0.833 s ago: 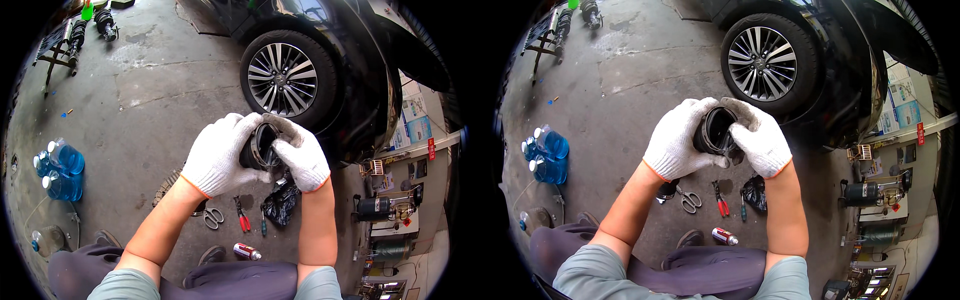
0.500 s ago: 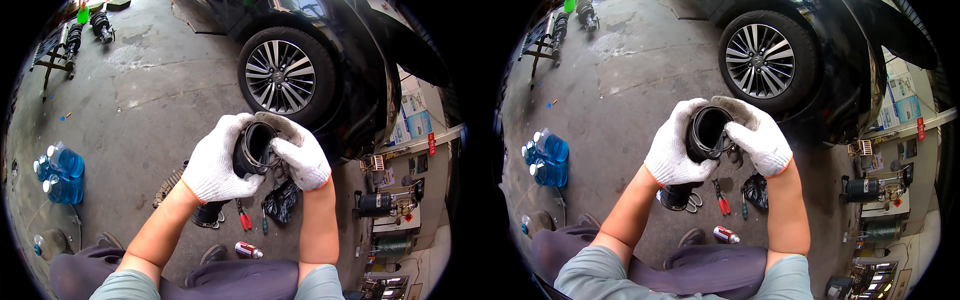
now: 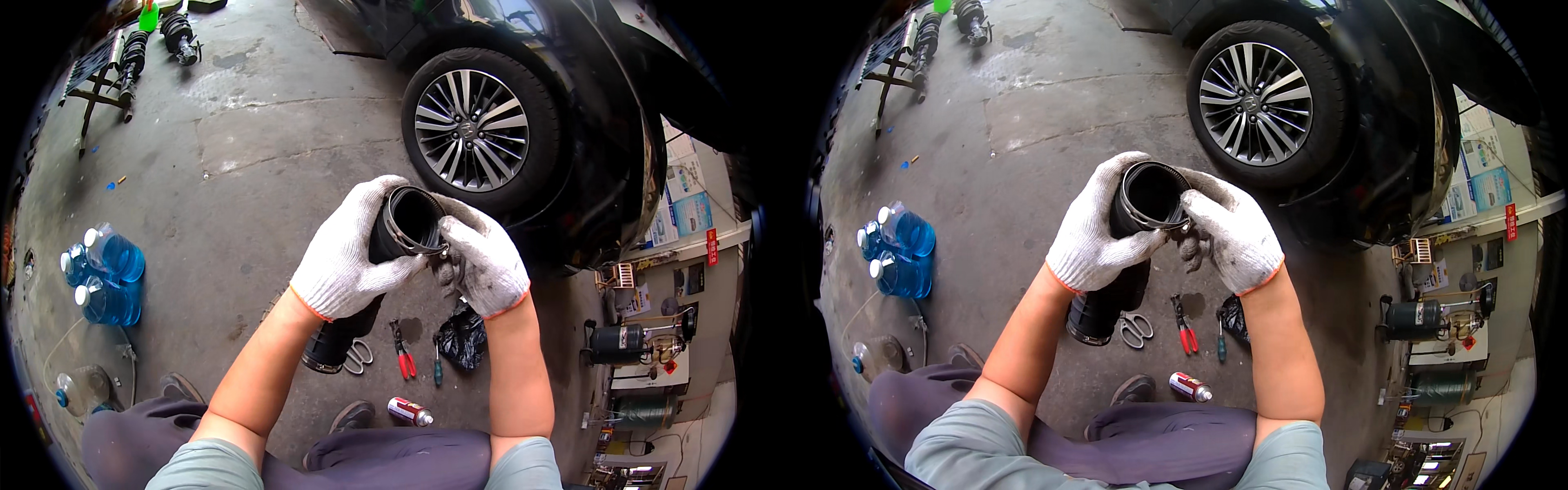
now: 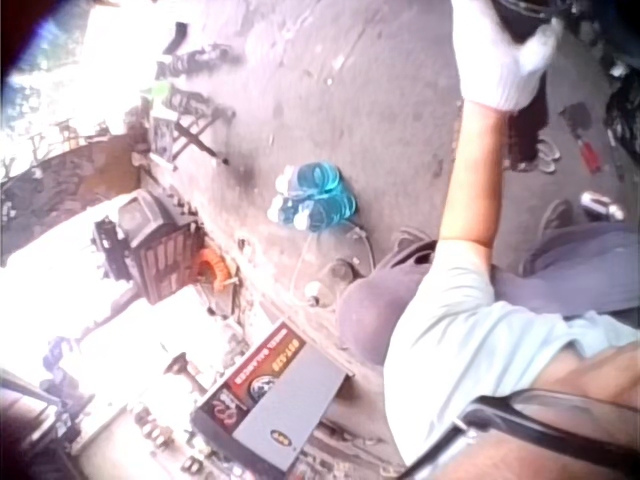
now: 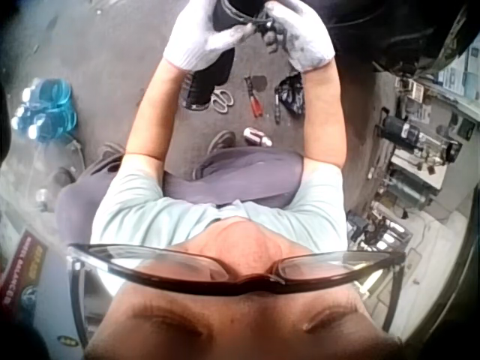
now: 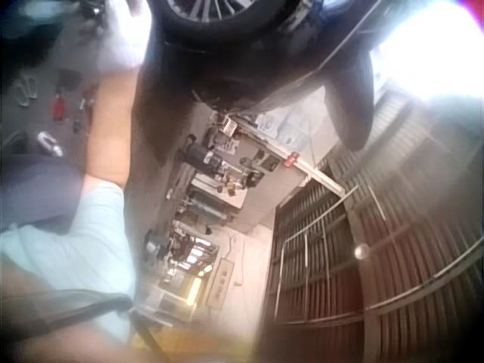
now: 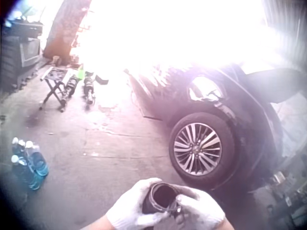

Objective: The person prepares a new air intake hose by attaching a metal clamp and spraying lubricant on the ends. They then install the hose into the engine bay, connecting it to the air filter housing and throttle body, and secure it with a screwdriver.

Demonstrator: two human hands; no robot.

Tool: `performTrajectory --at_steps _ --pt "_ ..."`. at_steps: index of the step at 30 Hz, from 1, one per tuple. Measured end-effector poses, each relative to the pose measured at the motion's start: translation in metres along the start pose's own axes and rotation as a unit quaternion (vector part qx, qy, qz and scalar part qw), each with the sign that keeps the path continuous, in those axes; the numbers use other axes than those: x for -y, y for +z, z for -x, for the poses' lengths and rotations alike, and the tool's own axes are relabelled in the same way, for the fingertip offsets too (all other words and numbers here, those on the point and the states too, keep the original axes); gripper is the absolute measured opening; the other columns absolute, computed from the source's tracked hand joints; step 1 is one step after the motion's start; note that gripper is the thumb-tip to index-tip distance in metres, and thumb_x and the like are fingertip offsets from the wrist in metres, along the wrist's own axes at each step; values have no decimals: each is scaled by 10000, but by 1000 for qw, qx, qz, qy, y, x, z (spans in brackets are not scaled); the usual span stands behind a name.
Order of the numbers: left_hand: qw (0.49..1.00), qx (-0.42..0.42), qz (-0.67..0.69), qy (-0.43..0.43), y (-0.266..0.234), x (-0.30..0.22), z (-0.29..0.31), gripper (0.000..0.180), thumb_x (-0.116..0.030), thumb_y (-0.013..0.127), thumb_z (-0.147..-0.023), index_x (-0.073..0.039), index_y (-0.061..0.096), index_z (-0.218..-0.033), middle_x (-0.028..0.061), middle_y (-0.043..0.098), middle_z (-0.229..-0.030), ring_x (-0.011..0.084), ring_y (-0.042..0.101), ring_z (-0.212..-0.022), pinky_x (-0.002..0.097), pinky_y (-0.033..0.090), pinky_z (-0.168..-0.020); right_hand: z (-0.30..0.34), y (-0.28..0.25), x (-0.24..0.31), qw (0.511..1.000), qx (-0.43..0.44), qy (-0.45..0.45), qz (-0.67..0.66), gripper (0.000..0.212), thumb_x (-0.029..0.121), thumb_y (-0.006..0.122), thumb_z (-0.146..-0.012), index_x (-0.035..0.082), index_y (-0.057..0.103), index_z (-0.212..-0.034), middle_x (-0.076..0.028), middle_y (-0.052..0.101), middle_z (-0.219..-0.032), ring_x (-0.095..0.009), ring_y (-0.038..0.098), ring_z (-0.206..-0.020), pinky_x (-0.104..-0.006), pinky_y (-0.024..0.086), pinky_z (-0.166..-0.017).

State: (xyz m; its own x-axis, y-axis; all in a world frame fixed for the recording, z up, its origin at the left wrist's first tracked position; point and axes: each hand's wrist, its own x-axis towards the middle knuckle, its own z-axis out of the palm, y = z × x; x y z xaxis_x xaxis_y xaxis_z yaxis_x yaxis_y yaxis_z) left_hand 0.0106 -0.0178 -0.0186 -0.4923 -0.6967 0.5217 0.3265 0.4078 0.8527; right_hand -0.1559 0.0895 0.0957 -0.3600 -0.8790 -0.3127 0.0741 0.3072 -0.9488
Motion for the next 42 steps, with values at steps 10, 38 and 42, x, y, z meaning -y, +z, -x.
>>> performTrajectory --at_steps 10,38,42 --pt "998 44 14 37 3 12 -1 915 -229 764 -830 -19 422 -1652 235 627 -1431 431 643 -1346 445 491 -1205 2 -2 1 999 -23 26 -18 440 103 659 -1074 -35 648 -1491 -105 792 -1058 -119 682 -660 -257 535 -530" --pt "889 10 360 -282 38 39 -1 340 -146 612 -1087 -16 574 -1400 87 673 -1268 158 611 -1216 302 480 -1115 0 -7 -8 891 -47 -193 407 381 177 859 -930 -18 795 -1251 -128 771 -1076 -154 711 -907 -307 588 -846" --pt "835 -3 433 -340 49 37 1 344 -160 597 -1104 -14 586 -1415 90 697 -1263 165 649 -1183 308 523 -1080 7 -6 4 839 -74 -195 503 314 162 866 -892 13 834 -1167 -90 668 -1022 -216 687 -907 -315 574 -839"
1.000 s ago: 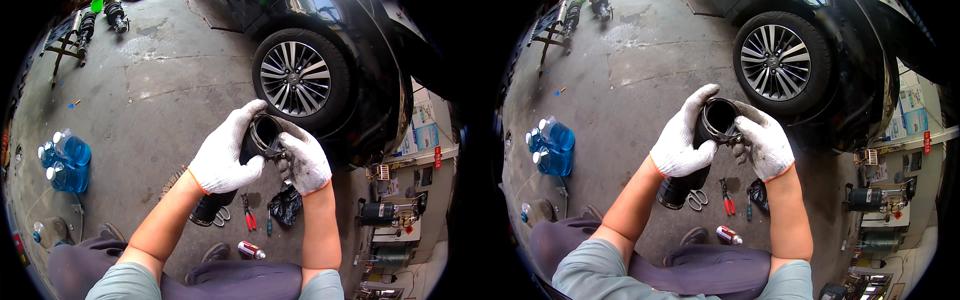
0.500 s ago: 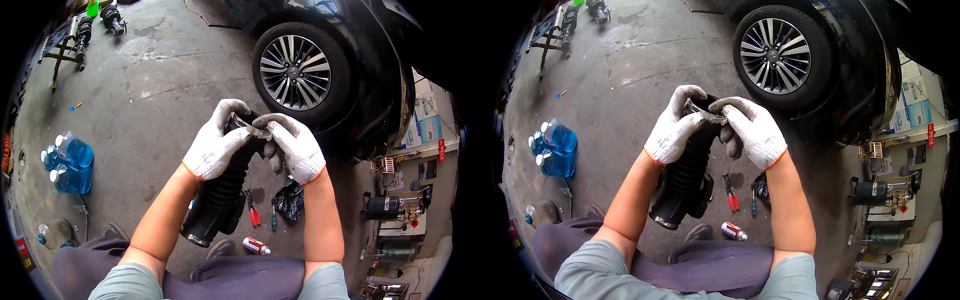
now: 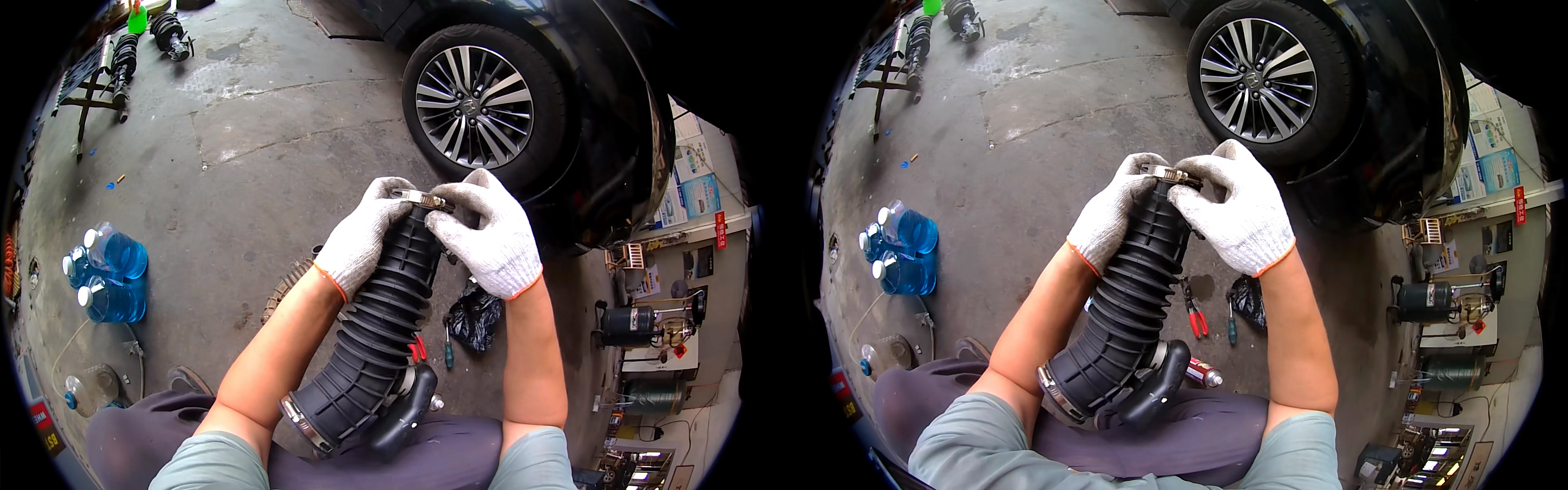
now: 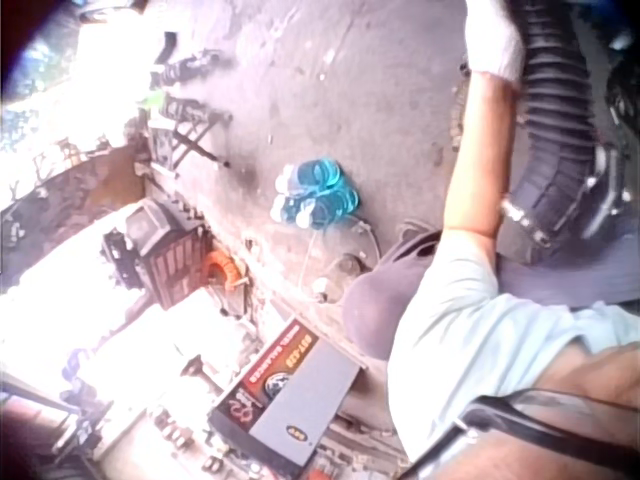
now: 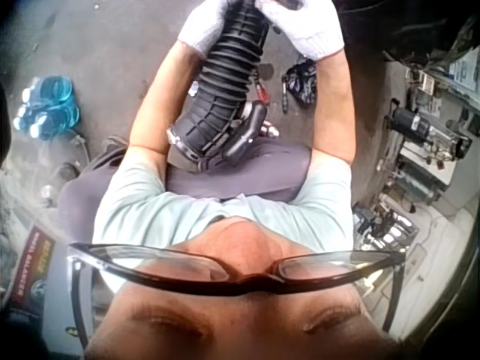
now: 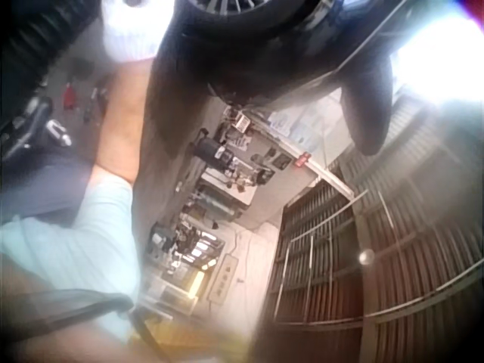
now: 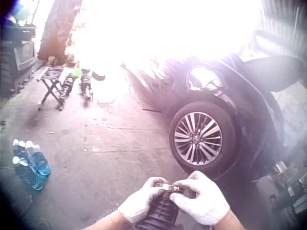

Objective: The person prepares a new air intake hose by attaching a metal clamp and spraying lubricant on the ends. They then install the hose into the engine bay, connecting it to the air filter housing and throttle body, and secure it with a screwdriver.

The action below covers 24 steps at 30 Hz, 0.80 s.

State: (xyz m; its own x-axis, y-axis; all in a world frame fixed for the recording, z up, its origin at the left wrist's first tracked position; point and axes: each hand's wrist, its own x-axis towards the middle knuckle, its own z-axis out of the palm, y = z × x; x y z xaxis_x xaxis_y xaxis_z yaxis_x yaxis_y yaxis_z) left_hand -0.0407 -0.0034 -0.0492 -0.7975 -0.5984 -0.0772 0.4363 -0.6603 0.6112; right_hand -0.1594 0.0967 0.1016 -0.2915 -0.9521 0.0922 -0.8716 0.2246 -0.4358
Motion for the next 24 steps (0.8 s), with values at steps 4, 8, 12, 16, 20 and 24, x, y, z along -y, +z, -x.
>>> performTrajectory --at_steps 4,8,12,16,20,24 --pt "997 -12 71 -28 5 7 4 311 -176 569 -1129 -43 607 -1408 80 715 -1260 164 687 -1132 321 580 -1018 -1 18 -18 994 -29 -25 -102 281 120 842 -912 -14 794 -1154 -115 671 -1146 -219 715 -1018 -331 588 -912" --pt "991 -51 119 -31 8 11 6 273 -173 527 -1145 -52 652 -1355 91 735 -1224 197 729 -1109 360 622 -1006 -4 32 -19 988 -37 -14 -150 239 72 799 -938 -33 748 -1147 -116 665 -1206 -221 729 -1088 -348 595 -973" --pt "987 -49 153 -2 2 12 11 296 -180 573 -1112 -40 647 -1362 102 742 -1234 215 733 -1129 372 613 -1032 -10 42 -15 992 -53 -38 -107 213 63 774 -931 -16 749 -1128 -127 678 -1174 -250 729 -1069 -361 593 -964" --pt "983 -28 182 12 -2 11 22 371 -198 639 -1066 -12 672 -1386 127 758 -1253 257 734 -1162 403 589 -1070 -11 45 -14 993 -56 -56 -93 203 65 760 -918 4 757 -1112 -137 687 -1150 -277 720 -1039 -373 591 -945" --pt "973 31 227 17 -12 8 23 426 -213 663 -1040 48 696 -1375 176 771 -1294 297 733 -1192 447 566 -1103 -8 47 -8 992 -70 -54 -93 195 71 754 -921 8 763 -1105 -137 692 -1136 -275 719 -1034 -374 591 -942" --pt "934 156 322 -17 -26 10 19 551 -221 665 -1025 98 616 -1472 227 732 -1397 327 719 -1252 459 549 -1154 -10 40 -5 992 -77 -54 -83 208 78 755 -923 7 769 -1118 -134 699 -1106 -267 720 -1022 -366 589 -936"
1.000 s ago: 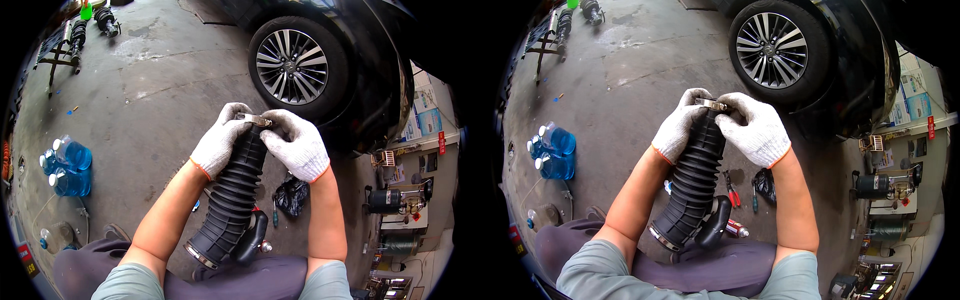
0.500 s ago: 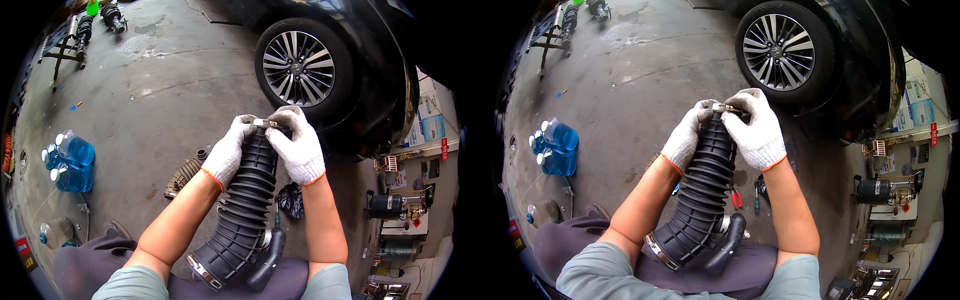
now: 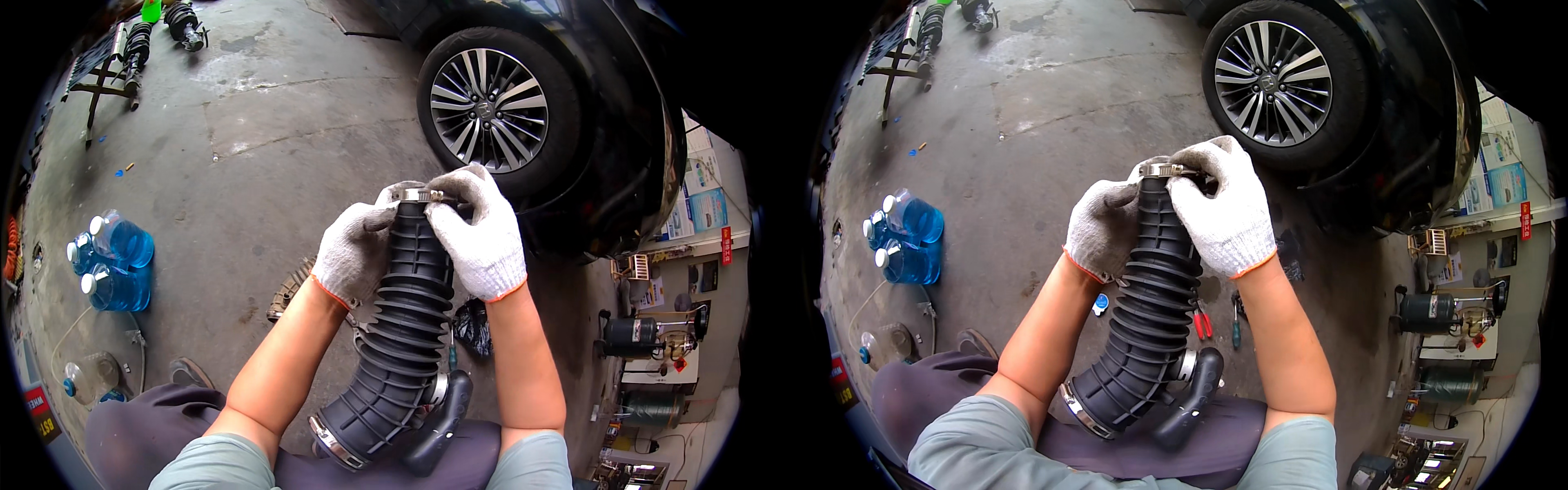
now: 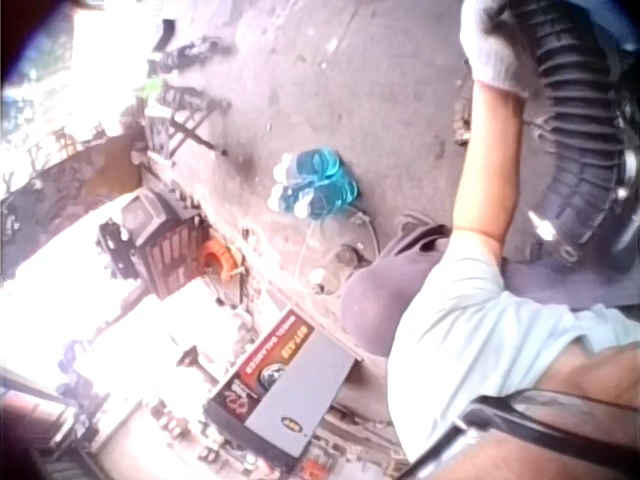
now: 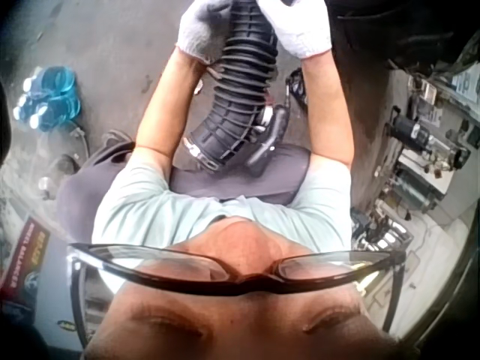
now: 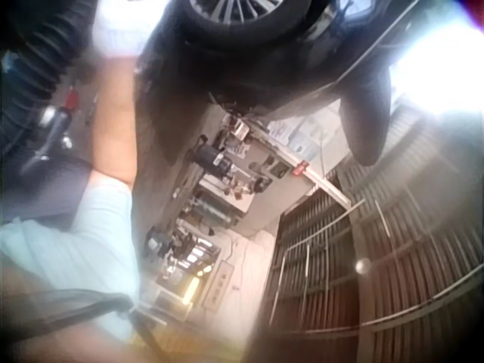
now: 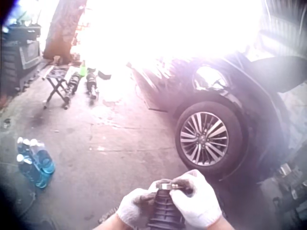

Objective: The person prepares a new air intake hose by attaching a metal clamp and spraying lubricant on the ends. They then install the hose into the engine bay, connecting it to the air filter housing and throttle body, and secure it with a screwdriver.

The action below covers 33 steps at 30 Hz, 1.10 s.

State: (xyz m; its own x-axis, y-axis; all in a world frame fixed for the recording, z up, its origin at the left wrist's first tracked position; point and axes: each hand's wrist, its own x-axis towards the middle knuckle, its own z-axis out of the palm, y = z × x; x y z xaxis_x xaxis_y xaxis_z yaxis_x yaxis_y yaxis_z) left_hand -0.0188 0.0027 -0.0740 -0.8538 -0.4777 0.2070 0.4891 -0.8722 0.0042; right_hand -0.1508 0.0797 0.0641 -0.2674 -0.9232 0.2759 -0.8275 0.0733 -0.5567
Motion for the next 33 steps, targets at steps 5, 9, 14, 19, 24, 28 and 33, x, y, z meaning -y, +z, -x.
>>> performTrajectory --at_steps 5,9,14,19,24,28,33 --pt "973 -83 -211 29 21 14 -1 636 -365 718 -1093 -22 507 -1586 175 662 -1476 274 652 -1347 421 519 -1189 -3 1 -17 998 -13 24 -60 215 76 746 -942 0 769 -1141 -117 703 -1073 -245 717 -992 -348 577 -924" --pt "945 -85 -307 70 9 13 -9 591 -273 752 -1095 -62 490 -1580 90 662 -1400 170 617 -1293 344 521 -1130 1 6 -16 999 -34 -11 -23 195 30 755 -930 5 764 -1123 -113 689 -1072 -258 697 -1012 -358 576 -929" --pt "922 -133 -345 110 11 19 -12 538 -180 797 -1054 -54 536 -1508 84 681 -1342 155 632 -1248 322 523 -1104 2 8 -23 997 -40 -55 -36 201 -34 744 -909 8 761 -1104 -112 685 -1074 -269 674 -1040 -369 564 -937" --pt "926 -120 -348 85 17 13 -14 554 -165 805 -1037 -35 543 -1508 85 682 -1354 168 635 -1265 334 525 -1114 3 -6 -22 996 -19 -85 -24 255 -27 762 -865 -12 778 -1119 -136 697 -1090 -284 668 -1055 -382 557 -929" --pt "923 -126 -347 104 19 10 -11 579 -144 834 -1007 -33 556 -1502 85 695 -1337 171 641 -1266 332 522 -1124 0 -5 -12 993 -18 -114 -8 285 -50 786 -821 -13 801 -1103 -146 704 -1086 -296 674 -1045 -392 561 -928" --pt "906 -139 -385 110 17 8 -9 557 -148 834 -1007 -33 578 -1488 77 702 -1304 158 651 -1233 320 532 -1104 0 -4 -12 990 -16 -139 20 277 -40 810 -820 1 808 -1095 -142 715 -1056 -304 675 -1019 -395 563 -902" --pt "906 -156 -383 92 20 1 -7 542 -169 834 -1018 -36 592 -1484 70 699 -1290 144 647 -1214 312 532 -1094 1 4 -9 984 -53 -155 74 277 -17 836 -827 18 820 -1101 -125 729 -1003 -311 673 -972 -403 564 -863"
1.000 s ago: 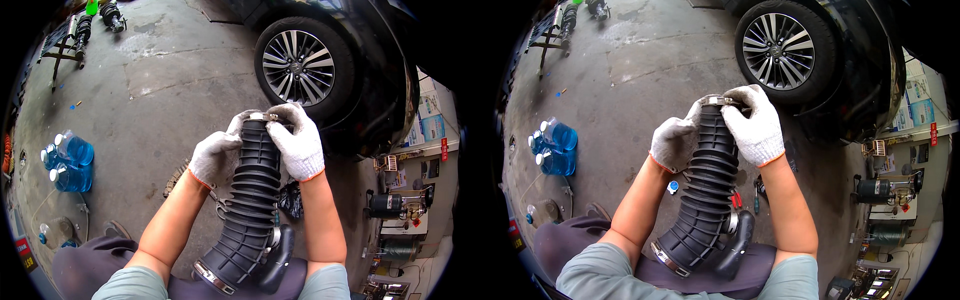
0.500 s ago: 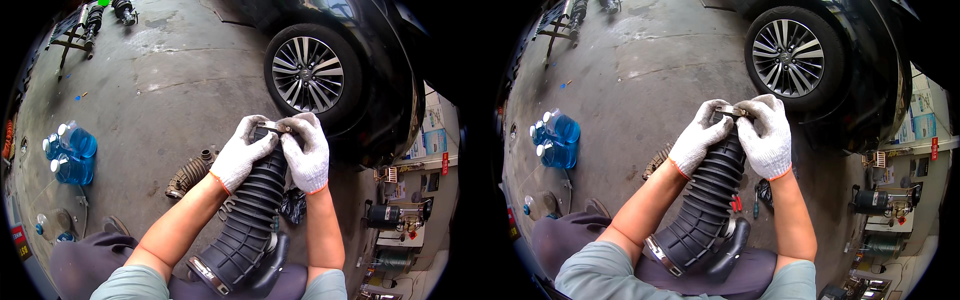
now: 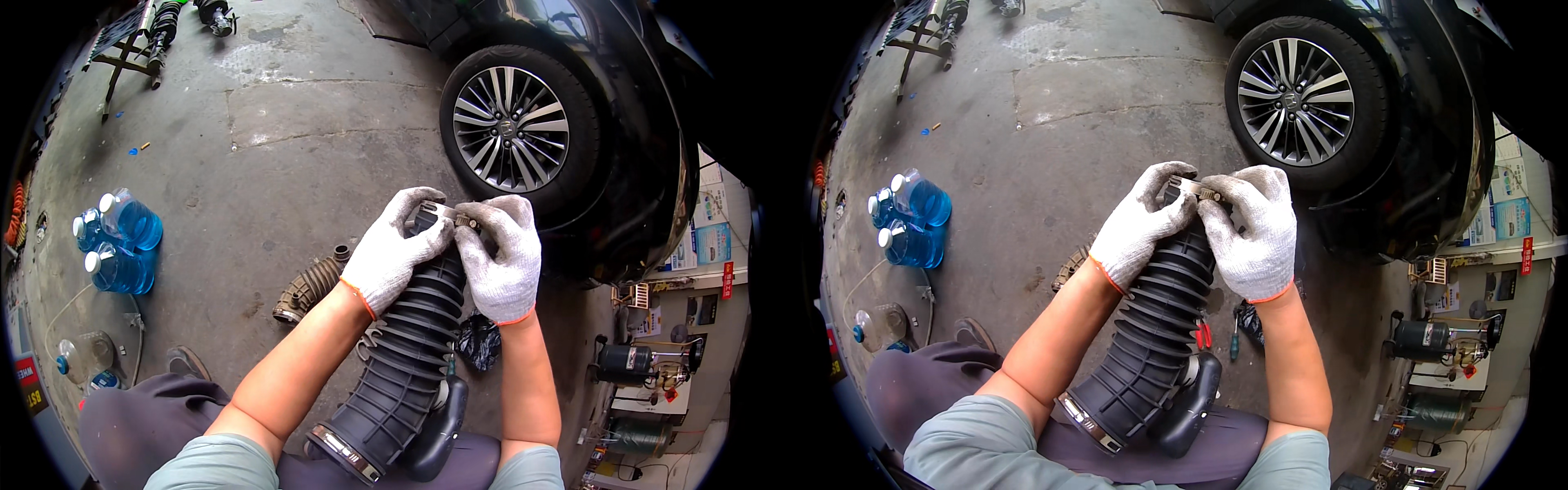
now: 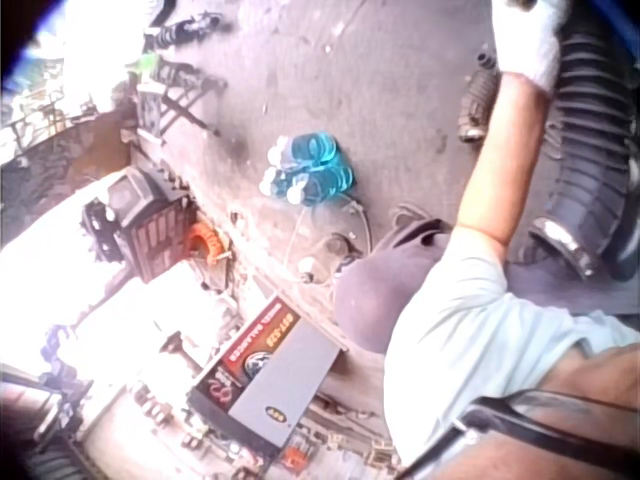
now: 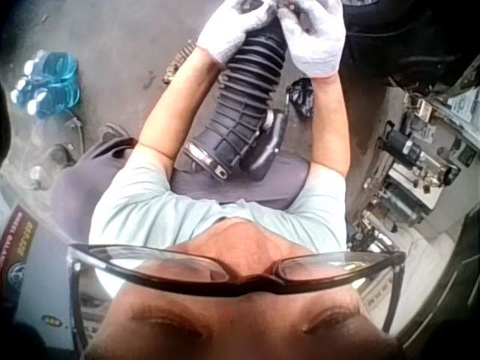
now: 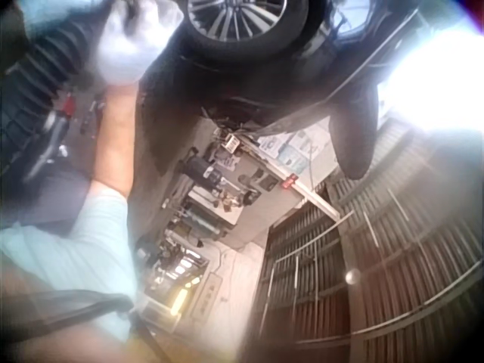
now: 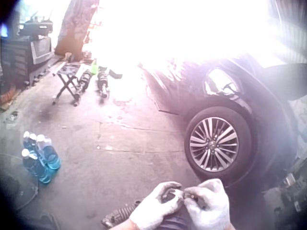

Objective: The person prepares a new air intake hose by attaching a metal clamp and spraying lubricant on the ends. They then install the hose into the engine bay, connecting it to the air filter housing and throttle body, and secure it with a screwdriver.

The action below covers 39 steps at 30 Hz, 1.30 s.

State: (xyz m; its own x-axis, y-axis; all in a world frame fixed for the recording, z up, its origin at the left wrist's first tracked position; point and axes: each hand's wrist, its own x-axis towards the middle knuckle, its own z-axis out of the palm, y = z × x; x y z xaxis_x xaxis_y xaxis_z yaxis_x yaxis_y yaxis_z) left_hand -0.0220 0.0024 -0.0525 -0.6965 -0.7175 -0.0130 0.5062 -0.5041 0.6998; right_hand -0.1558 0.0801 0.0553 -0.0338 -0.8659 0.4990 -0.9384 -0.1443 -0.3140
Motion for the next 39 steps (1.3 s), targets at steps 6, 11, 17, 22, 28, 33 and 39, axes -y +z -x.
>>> performTrajectory --at_steps 6,11,17,22,28,33,39 --pt "990 73 124 14 -17 12 -10 703 -338 843 -1044 -32 514 -1585 126 719 -1400 211 683 -1281 358 566 -1116 -9 -10 13 999 44 -21 13 452 77 865 -817 22 806 -1262 -152 735 -1121 -332 682 -1046 -428 575 -936" --pt "905 202 348 -138 -25 17 -2 861 -714 595 -1059 -35 529 -1585 288 712 -1368 436 785 -1135 558 691 -943 -13 -28 3 894 88 194 -394 541 3 767 -966 -76 638 -1485 -135 591 -1482 -263 623 -1394 -417 495 -1230" --pt "862 221 417 -183 4 16 13 962 -815 530 -1030 1 561 -1539 351 714 -1291 509 785 -1088 602 704 -873 -11 -44 0 894 93 193 -393 490 -55 766 -958 -61 661 -1436 -117 628 -1390 -242 649 -1350 -393 543 -1165" --pt "875 186 417 -163 5 20 23 1032 -841 495 -1036 24 495 -1599 389 715 -1273 512 776 -1070 592 680 -911 -11 -39 4 875 96 200 -429 395 -43 786 -945 -11 678 -1324 -107 695 -1290 -216 675 -1258 -387 529 -1154" --pt "903 174 361 -158 -9 27 23 1014 -832 517 -1032 3 497 -1607 382 712 -1293 508 776 -1070 587 683 -907 -10 -29 7 816 82 254 -513 355 -6 800 -882 17 686 -1218 -91 665 -1226 -215 643 -1200 -383 495 -1124" --pt "926 127 334 -118 -9 34 21 948 -777 537 -1058 -38 451 -1645 370 705 -1311 515 767 -1105 615 683 -916 -2 -16 -4 764 57 261 -587 313 -55 756 -870 23 674 -1162 -97 656 -1176 -232 651 -1177 -395 527 -1100" --pt "962 121 240 -51 -11 19 18 864 -694 538 -1104 -91 371 -1700 320 680 -1382 506 745 -1183 684 671 -922 -3 -9 7 764 11 258 -592 293 -62 727 -899 20 663 -1173 -130 645 -1221 -247 654 -1192 -397 539 -1099"
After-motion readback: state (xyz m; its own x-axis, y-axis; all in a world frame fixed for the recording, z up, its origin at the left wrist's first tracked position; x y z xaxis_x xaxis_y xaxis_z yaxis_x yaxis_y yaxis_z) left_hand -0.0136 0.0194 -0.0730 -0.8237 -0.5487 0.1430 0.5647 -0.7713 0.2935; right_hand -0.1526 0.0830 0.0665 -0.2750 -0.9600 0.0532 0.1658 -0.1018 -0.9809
